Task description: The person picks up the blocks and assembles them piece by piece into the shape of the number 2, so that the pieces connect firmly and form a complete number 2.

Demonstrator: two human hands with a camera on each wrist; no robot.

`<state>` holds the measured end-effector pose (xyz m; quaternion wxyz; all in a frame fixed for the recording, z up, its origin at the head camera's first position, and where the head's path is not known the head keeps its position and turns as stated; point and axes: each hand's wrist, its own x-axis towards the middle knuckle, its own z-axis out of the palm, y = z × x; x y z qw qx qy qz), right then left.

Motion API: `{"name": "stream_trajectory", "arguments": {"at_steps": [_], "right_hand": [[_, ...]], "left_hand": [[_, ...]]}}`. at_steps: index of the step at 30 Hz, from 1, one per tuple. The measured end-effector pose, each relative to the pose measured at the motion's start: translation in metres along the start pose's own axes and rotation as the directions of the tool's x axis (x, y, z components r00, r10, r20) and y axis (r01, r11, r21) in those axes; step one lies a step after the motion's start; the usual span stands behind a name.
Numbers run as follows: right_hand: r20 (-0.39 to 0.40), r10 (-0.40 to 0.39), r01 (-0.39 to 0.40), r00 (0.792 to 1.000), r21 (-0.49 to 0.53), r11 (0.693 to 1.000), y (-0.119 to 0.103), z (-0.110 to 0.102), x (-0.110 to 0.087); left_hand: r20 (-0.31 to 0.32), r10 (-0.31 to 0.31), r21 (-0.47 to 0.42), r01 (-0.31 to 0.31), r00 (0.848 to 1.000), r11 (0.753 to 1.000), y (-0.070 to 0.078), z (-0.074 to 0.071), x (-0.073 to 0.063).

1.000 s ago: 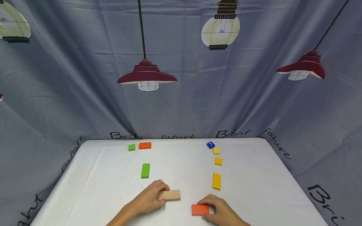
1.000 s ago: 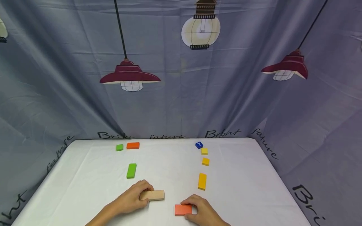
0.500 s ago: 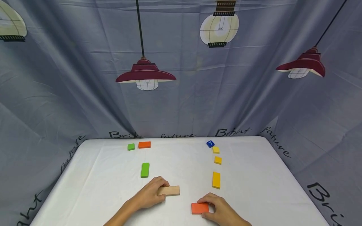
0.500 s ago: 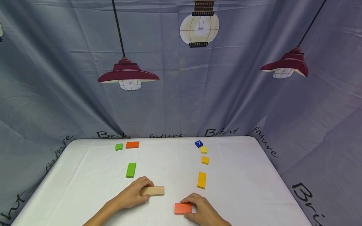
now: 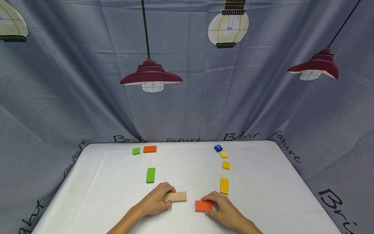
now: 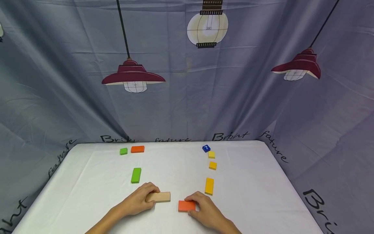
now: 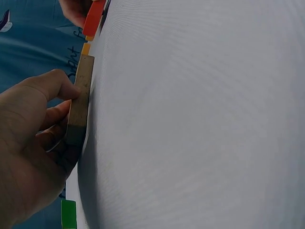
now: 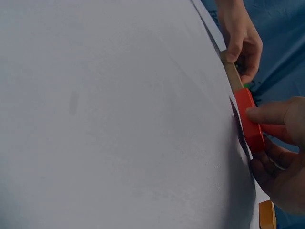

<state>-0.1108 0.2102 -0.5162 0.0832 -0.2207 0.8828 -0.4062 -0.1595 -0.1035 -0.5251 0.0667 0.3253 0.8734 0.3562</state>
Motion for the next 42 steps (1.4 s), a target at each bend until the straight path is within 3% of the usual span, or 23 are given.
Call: {"name": "stream_trajectory", "arguments": {"at_steps": [11, 21, 30, 42], "right_hand": [[-0.052, -0.011, 0.007, 0.999, -0.071, 0.997, -0.002, 0.002, 0.022], [-0.038, -0.014, 0.011, 0.999, -0.085, 0.996, -0.005, 0.009, 0.037], [-0.059, -0.043, 0.037, 0.997, -0.096, 0.995, -0.006, 0.013, 0.044], [-0.061, -0.011, 0.006, 0.998, -0.081, 0.997, -0.014, 0.019, 0.048]], "left_hand": [[0.006, -0.025, -0.004, 0.025, 1.0, 1.0, -0.001, 0.0, 0.001], [0.009, -0.024, -0.003, 0.024, 1.0, 1.0, -0.002, 0.0, 0.001], [0.016, -0.026, -0.009, 0.026, 1.0, 1.0, -0.003, 0.0, 0.002], [0.009, -0.008, -0.01, 0.008, 1.0, 1.0, -0.003, -0.001, 0.001]]}}
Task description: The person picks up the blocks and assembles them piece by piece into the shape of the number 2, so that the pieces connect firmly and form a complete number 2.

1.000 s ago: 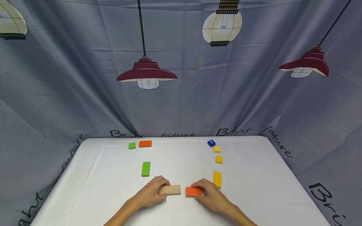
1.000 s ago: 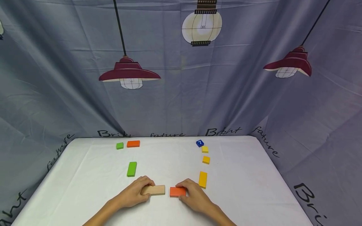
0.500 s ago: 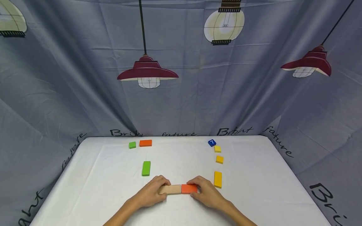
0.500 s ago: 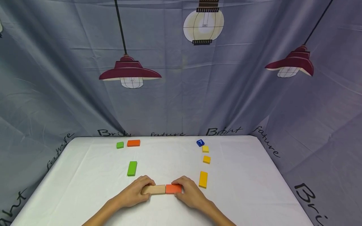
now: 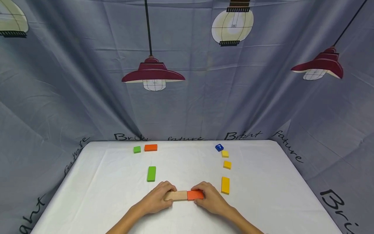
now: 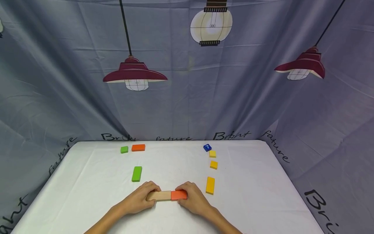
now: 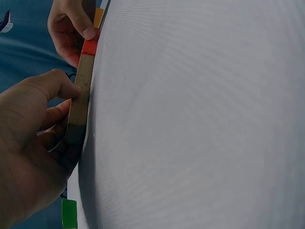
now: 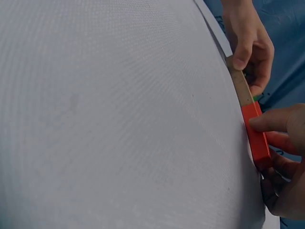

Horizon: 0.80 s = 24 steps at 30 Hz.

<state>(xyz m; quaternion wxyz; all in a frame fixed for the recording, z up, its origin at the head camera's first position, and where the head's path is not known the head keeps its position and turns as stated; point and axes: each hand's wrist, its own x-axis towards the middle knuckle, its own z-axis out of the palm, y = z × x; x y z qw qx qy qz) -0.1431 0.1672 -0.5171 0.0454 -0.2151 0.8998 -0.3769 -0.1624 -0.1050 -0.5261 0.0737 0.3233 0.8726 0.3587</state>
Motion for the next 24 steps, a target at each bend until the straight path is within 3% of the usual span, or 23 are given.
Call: {"name": "stream_trajectory", "arguments": {"at_steps": [24], "right_hand": [[-0.054, 0.009, -0.01, 0.998, -0.021, 1.0, -0.004, 0.017, 0.008]], "left_hand": [[0.019, -0.009, -0.011, 0.009, 1.0, 1.0, 0.002, -0.001, 0.0]]}}
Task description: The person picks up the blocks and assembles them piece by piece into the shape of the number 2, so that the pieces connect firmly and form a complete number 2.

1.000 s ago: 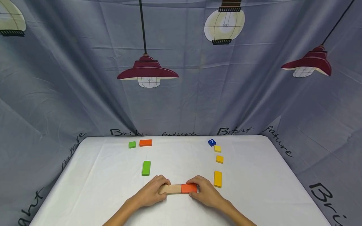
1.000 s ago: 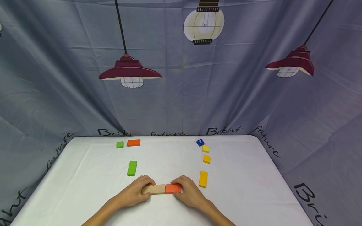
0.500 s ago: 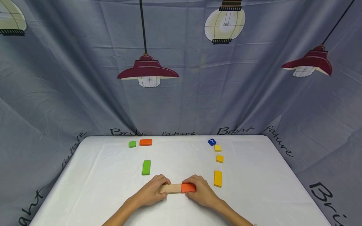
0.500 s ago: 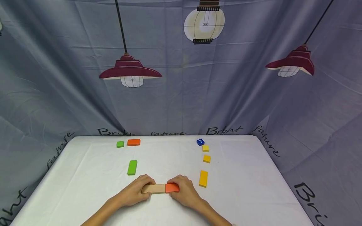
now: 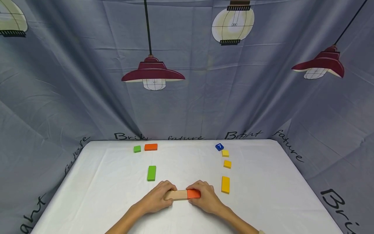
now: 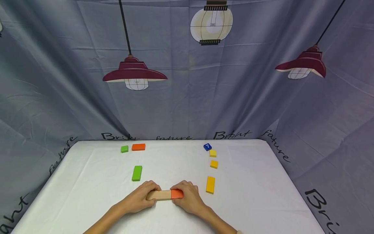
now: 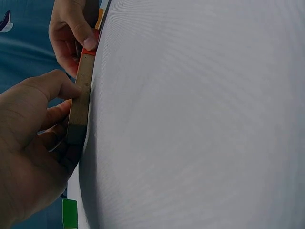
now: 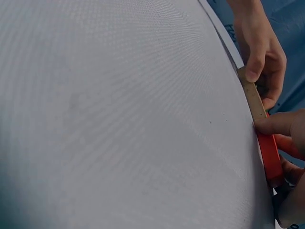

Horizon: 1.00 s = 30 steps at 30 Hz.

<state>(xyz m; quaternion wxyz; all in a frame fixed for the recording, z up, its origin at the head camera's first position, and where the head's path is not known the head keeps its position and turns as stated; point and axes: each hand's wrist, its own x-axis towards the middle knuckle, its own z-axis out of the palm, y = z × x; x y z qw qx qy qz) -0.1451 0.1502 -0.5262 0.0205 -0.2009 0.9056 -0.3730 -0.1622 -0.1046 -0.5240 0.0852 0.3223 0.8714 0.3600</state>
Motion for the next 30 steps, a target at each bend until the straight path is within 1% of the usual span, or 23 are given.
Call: {"name": "stream_trajectory", "arguments": {"at_steps": [3, 7, 10, 18, 20, 24, 28, 30], "right_hand": [[-0.005, -0.003, 0.003, 1.0, 0.001, 1.0, 0.0, 0.001, 0.0], [-0.012, -0.006, 0.006, 1.0, 0.007, 1.0, 0.0, 0.002, 0.001], [-0.013, -0.005, 0.005, 1.0, 0.007, 1.0, -0.001, 0.002, 0.001], [-0.014, -0.017, 0.017, 1.0, -0.002, 1.0, -0.002, 0.003, 0.002], [-0.017, -0.02, 0.019, 1.0, -0.009, 1.0, -0.002, 0.003, 0.002], [-0.018, -0.015, 0.015, 1.0, -0.012, 1.0, -0.002, 0.004, 0.002], [-0.016, -0.002, 0.002, 1.0, -0.013, 1.0, -0.002, 0.004, 0.003], [-0.013, 0.005, -0.005, 1.0, -0.013, 1.0, -0.002, 0.005, 0.003]], "left_hand": [[-0.003, 0.01, 0.0, -0.01, 1.0, 1.0, 0.0, 0.0, -0.001], [-0.017, 0.043, 0.006, -0.043, 0.999, 0.999, -0.001, 0.0, -0.002], [-0.022, 0.056, 0.005, -0.056, 0.998, 0.998, -0.001, -0.001, -0.002], [0.0, 0.001, -0.005, -0.001, 1.0, 1.0, -0.001, 0.0, -0.001], [-0.003, -0.003, -0.009, 0.003, 1.0, 1.0, -0.001, 0.0, -0.001], [-0.01, 0.008, -0.01, -0.009, 1.0, 1.0, -0.001, 0.0, -0.002], [-0.008, 0.003, -0.02, -0.003, 1.0, 1.0, -0.002, -0.006, -0.003], [-0.03, -0.011, -0.028, 0.01, 0.999, 1.0, -0.002, -0.012, -0.003]]}}
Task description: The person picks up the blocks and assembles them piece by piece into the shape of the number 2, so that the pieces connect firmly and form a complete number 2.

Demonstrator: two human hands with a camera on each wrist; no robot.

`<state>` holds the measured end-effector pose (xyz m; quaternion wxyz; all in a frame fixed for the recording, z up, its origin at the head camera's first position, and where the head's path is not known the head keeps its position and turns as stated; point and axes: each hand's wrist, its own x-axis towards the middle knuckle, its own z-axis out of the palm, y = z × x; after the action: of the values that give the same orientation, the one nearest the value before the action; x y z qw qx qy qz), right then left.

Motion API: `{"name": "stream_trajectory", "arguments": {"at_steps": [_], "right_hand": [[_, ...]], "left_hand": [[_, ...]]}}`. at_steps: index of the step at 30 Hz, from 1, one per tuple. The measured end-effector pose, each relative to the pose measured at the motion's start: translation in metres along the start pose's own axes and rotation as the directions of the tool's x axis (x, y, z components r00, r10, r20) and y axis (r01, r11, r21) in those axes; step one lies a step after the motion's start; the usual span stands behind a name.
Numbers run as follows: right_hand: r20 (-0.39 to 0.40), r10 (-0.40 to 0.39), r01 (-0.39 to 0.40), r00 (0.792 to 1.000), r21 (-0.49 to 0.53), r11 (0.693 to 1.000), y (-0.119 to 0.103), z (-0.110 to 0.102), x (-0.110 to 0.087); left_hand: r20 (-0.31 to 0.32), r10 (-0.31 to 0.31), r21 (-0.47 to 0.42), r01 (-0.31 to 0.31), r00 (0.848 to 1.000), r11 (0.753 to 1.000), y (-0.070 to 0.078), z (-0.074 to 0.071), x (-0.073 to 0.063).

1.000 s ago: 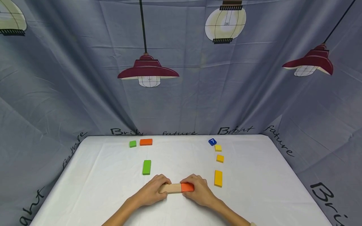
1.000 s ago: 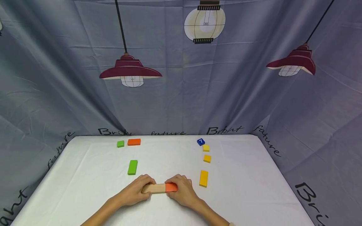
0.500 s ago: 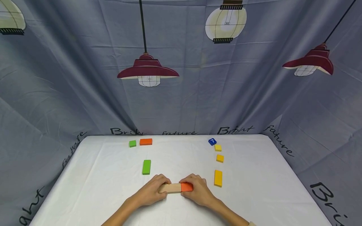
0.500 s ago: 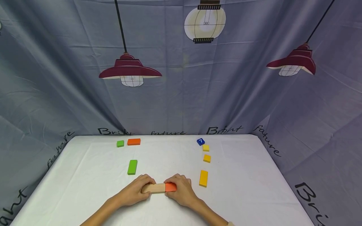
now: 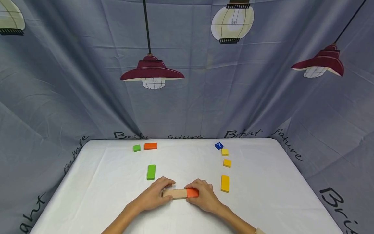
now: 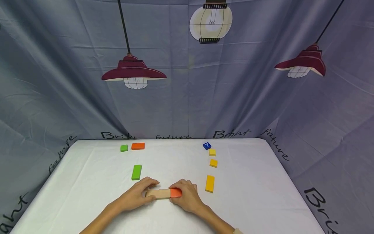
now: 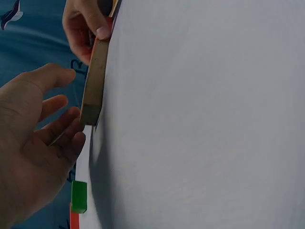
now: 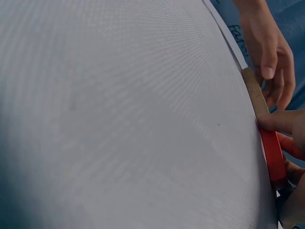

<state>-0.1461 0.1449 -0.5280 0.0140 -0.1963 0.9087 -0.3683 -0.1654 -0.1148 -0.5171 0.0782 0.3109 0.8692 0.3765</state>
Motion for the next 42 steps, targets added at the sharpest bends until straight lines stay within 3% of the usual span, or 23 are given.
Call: {"name": "stream_trajectory", "arguments": {"at_steps": [7, 11, 16, 23, 42], "right_hand": [[0.002, 0.006, -0.006, 1.0, 0.011, 1.0, 0.0, 0.001, 0.0], [0.001, 0.003, -0.003, 1.0, 0.013, 1.0, 0.001, 0.001, 0.0], [0.001, 0.004, -0.004, 1.0, 0.013, 1.0, 0.001, 0.001, 0.0], [0.008, 0.005, -0.006, 1.0, 0.021, 1.0, 0.001, 0.001, 0.0], [0.012, 0.003, -0.004, 1.0, 0.02, 1.0, 0.003, 0.001, 0.001]], "left_hand": [[-0.179, -0.029, -0.001, 0.029, 0.983, 1.0, -0.014, -0.037, 0.002], [-0.221, -0.078, 0.035, 0.088, 0.972, 0.996, -0.028, -0.056, 0.003], [-0.175, -0.138, 0.025, 0.144, 0.975, 0.989, -0.044, -0.067, 0.003], [-0.079, -0.2, 0.016, 0.202, 0.977, 0.979, -0.058, -0.071, 0.01], [0.016, -0.147, 0.07, 0.146, 0.989, 0.987, -0.058, -0.075, 0.019]]}}
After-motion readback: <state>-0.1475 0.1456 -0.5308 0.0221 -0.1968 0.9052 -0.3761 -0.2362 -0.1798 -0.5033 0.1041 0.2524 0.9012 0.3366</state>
